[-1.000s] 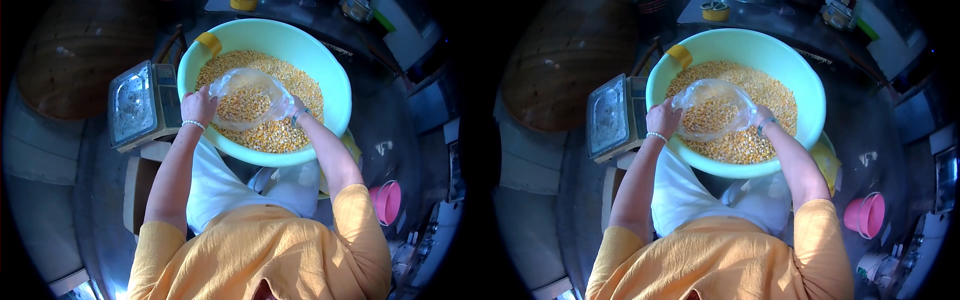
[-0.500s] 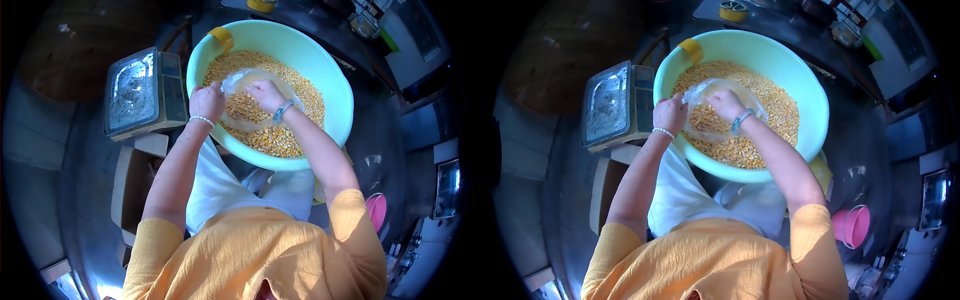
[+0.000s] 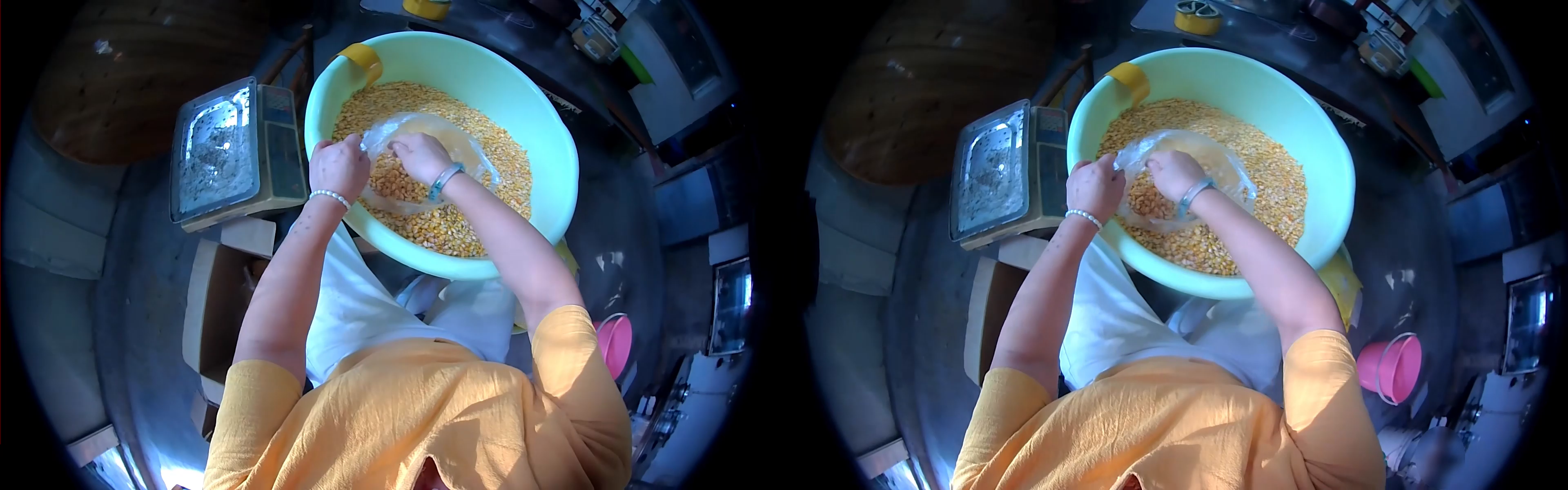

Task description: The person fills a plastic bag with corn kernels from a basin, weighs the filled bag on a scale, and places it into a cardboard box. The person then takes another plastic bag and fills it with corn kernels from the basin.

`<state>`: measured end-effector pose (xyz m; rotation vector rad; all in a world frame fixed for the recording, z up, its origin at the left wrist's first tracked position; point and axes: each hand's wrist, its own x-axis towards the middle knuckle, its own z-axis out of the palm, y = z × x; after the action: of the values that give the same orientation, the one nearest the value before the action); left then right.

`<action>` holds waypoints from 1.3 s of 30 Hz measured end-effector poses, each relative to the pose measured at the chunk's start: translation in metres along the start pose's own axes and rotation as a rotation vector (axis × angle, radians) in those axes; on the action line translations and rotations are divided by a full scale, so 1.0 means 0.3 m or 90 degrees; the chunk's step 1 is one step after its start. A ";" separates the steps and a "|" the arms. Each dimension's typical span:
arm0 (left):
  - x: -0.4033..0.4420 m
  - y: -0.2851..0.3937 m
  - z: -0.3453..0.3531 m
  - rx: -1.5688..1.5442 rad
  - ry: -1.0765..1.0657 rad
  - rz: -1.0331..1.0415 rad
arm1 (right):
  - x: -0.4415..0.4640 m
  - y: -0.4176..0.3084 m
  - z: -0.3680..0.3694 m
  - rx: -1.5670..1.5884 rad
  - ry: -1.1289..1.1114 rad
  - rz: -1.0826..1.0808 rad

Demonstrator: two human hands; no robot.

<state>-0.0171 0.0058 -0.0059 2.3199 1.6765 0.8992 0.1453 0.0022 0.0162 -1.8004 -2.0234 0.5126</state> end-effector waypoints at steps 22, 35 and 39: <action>0.018 0.035 -0.024 0.069 -0.129 -0.050 | -0.127 0.623 -0.031 -0.099 0.052 0.389; 0.014 0.043 -0.021 0.047 -0.083 -0.092 | -0.133 0.572 0.059 -0.095 -0.049 0.342; 0.013 0.022 -0.001 0.063 -0.065 -0.073 | -0.131 0.621 0.089 0.016 -0.023 0.327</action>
<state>-0.0112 0.0068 -0.0014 2.2612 1.8270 0.6797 0.2949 -0.0168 -0.1031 -2.3120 -1.5513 0.7116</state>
